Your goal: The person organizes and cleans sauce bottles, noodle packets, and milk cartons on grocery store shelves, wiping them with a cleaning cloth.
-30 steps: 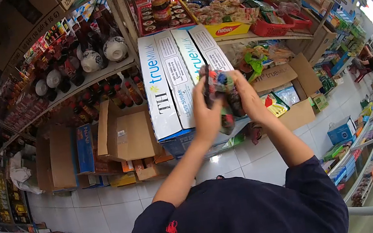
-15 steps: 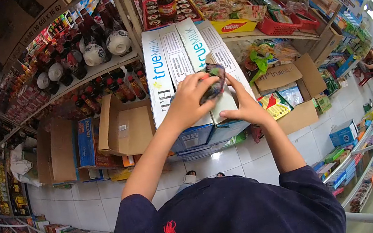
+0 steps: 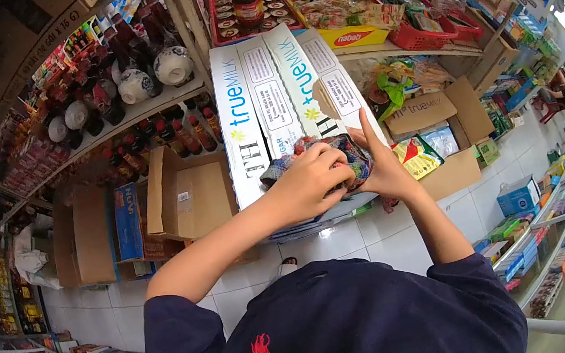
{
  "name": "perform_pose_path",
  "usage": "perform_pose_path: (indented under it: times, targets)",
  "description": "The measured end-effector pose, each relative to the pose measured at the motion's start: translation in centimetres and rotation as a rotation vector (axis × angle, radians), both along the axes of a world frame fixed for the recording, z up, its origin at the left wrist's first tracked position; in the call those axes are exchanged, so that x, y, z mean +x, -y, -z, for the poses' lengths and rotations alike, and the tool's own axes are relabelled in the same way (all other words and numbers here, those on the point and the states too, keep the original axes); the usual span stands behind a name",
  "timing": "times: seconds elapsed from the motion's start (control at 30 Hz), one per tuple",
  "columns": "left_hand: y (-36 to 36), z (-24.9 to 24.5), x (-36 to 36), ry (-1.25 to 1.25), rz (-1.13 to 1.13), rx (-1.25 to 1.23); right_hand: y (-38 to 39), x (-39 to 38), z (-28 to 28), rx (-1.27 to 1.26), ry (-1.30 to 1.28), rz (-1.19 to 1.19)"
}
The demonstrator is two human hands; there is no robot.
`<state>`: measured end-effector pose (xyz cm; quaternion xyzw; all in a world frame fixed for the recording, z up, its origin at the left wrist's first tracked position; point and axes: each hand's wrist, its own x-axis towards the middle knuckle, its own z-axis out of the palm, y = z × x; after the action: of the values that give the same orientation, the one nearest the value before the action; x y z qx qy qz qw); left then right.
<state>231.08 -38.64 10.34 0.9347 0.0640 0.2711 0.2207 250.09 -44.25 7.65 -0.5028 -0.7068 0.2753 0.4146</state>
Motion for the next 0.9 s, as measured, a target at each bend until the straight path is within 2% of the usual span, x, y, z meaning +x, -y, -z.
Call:
perform_pose_path:
  times: [0.2,0.23,0.33,0.4,0.43,0.47,0.6,0.7,0.73,0.8,0.9]
  targets:
    - [-4.2,0.1,1.1,-0.052,-0.019,0.035,0.3,-0.1,-0.2,-0.01,0.027,0.034]
    - [-5.8,0.4,1.3,-0.046,-0.047,0.02,0.3,-0.1,-0.3,0.033,0.118,0.058]
    - [-10.3,0.3,1.8,0.022,-0.136,-0.004,0.3,0.1,0.1,-0.016,0.124,0.053]
    - [-13.8,0.6,2.4,-0.031,-0.177,-0.048,0.3,0.0,-0.3,-0.008,0.135,0.038]
    - [-15.8,0.8,2.9,0.009,-0.197,0.033,0.4,0.0,-0.7,-0.027,0.147,0.046]
    - [-18.3,1.7,3.5,0.071,-0.213,-0.032,0.5,-0.2,-1.1,-0.045,0.159,0.054]
    - [-24.6,0.9,4.7,0.03,-0.342,-0.049,0.4,0.0,-0.4,0.078,0.203,0.053]
    - [-28.5,1.9,5.8,0.16,-0.362,-0.05,0.4,-0.1,-0.9,0.032,0.17,0.06]
    - [-29.4,2.3,6.1,0.178,-0.351,-0.042,0.5,-0.1,-0.9,0.016,0.156,0.06]
    - [-30.3,2.4,6.7,0.134,-0.507,-0.055,0.5,-0.2,-1.0,0.024,0.159,0.067]
    - [-29.6,1.8,7.1,0.09,-0.584,-0.037,0.6,-0.2,-1.3,0.005,0.14,0.06]
